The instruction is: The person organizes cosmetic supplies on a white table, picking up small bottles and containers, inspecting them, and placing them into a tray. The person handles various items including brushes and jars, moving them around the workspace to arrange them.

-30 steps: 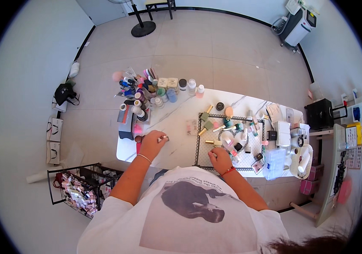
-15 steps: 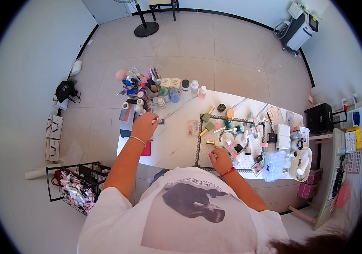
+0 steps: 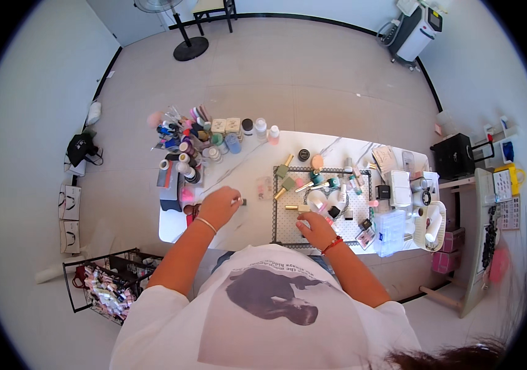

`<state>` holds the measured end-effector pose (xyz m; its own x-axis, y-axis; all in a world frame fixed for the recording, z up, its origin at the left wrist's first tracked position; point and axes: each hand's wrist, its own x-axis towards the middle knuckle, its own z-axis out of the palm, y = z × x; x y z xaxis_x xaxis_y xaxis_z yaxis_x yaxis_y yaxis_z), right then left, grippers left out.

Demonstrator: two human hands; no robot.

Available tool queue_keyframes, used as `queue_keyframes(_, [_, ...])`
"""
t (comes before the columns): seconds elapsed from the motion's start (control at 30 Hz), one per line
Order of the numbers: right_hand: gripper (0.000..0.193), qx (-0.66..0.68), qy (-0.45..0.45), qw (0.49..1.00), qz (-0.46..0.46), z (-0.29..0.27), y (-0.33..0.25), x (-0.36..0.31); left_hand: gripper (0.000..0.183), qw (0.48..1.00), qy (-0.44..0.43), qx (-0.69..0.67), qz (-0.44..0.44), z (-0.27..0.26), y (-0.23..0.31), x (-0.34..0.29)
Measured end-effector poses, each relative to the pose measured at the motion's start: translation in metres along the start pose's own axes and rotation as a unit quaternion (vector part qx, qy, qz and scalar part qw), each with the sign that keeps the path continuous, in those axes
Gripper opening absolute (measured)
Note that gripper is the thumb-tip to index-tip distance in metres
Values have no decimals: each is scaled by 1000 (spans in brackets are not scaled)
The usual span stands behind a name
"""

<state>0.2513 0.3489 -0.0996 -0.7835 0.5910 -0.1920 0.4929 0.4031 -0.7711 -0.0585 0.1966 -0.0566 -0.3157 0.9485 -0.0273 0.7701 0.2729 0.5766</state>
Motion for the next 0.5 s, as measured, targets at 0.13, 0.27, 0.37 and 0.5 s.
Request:
queue_keyframes(0.13, [28,46,50,997,41,-19,8,-6,16,998,-45,29,39,17,22,-18])
queue_keyframes(0.27, [22,18,163,982,96,-45,47,-10,13,996,-67,24,47,30,31,-26])
queue_keyframes(0.37, [20,-43,237,960,142,-67,80,-13,12,994,-84,22,59,32,38,-24])
queue_keyframes(0.5, [16,-66,251,946,193,-91,102,-15,15,990,-123,33,58,28,42,-23])
